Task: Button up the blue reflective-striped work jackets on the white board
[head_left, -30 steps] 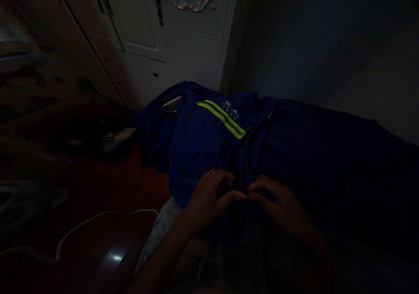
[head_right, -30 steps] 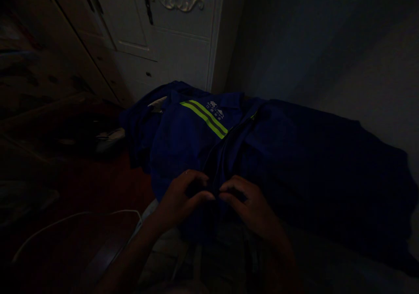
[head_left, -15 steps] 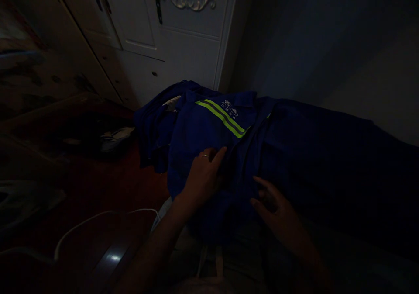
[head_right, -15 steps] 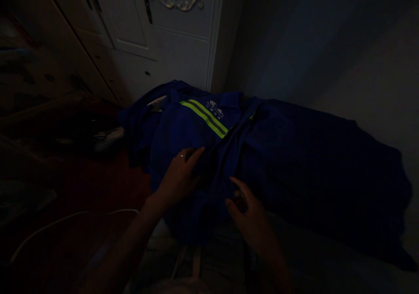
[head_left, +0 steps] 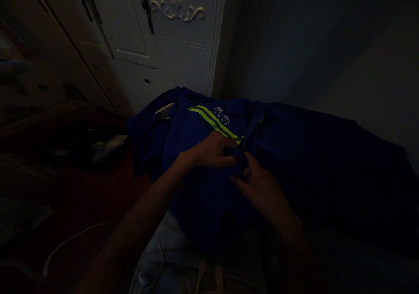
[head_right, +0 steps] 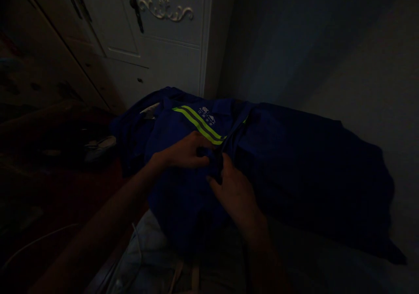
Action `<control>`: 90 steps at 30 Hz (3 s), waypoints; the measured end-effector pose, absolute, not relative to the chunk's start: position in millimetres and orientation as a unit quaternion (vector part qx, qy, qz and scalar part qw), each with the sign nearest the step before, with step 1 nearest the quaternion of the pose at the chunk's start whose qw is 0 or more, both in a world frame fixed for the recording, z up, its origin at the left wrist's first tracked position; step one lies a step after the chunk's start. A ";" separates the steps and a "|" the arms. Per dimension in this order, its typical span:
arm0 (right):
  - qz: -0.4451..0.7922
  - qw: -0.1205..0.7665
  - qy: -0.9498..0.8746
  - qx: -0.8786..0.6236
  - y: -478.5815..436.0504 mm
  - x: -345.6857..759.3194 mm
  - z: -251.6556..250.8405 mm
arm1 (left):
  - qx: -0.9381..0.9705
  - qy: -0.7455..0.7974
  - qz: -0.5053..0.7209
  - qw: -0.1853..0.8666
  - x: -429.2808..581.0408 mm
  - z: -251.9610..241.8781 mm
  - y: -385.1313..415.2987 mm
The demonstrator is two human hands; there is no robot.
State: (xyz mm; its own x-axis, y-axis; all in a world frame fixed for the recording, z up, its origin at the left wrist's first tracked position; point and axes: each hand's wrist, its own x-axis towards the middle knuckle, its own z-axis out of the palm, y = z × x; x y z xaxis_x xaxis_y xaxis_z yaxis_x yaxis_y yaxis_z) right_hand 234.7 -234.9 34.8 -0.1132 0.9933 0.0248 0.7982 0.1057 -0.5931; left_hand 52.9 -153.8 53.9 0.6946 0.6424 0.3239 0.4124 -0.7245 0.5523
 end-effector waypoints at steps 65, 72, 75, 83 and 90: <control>0.174 0.481 -0.667 -0.541 -207.9 233.9 12.0 | 0.503 0.470 0.340 0.640 79.1 36.8 -138.5; 0.049 0.415 -0.764 -0.492 -199.8 230.8 12.0 | 0.483 0.440 0.339 0.677 72.5 29.1 -135.7; 0.026 0.406 -0.772 -0.488 -198.7 230.3 10.4 | 0.490 0.409 0.344 0.689 69.3 24.4 -135.8; 0.019 0.407 -0.770 -0.492 -198.1 230.8 1.4 | 0.528 0.351 0.368 0.680 60.4 12.8 -139.4; 0.055 0.407 -0.764 -0.497 -196.9 236.0 0.3 | 0.507 0.334 0.400 0.687 58.5 8.2 -145.0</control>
State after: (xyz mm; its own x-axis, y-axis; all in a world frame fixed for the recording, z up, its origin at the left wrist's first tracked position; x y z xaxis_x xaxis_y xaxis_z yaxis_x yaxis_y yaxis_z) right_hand 236.0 -196.9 0.3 -0.1745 0.8050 0.5671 0.7155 0.4993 -0.4886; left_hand 58.5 -145.0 8.2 0.4572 0.8878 -0.0528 -0.2109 0.1659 0.9633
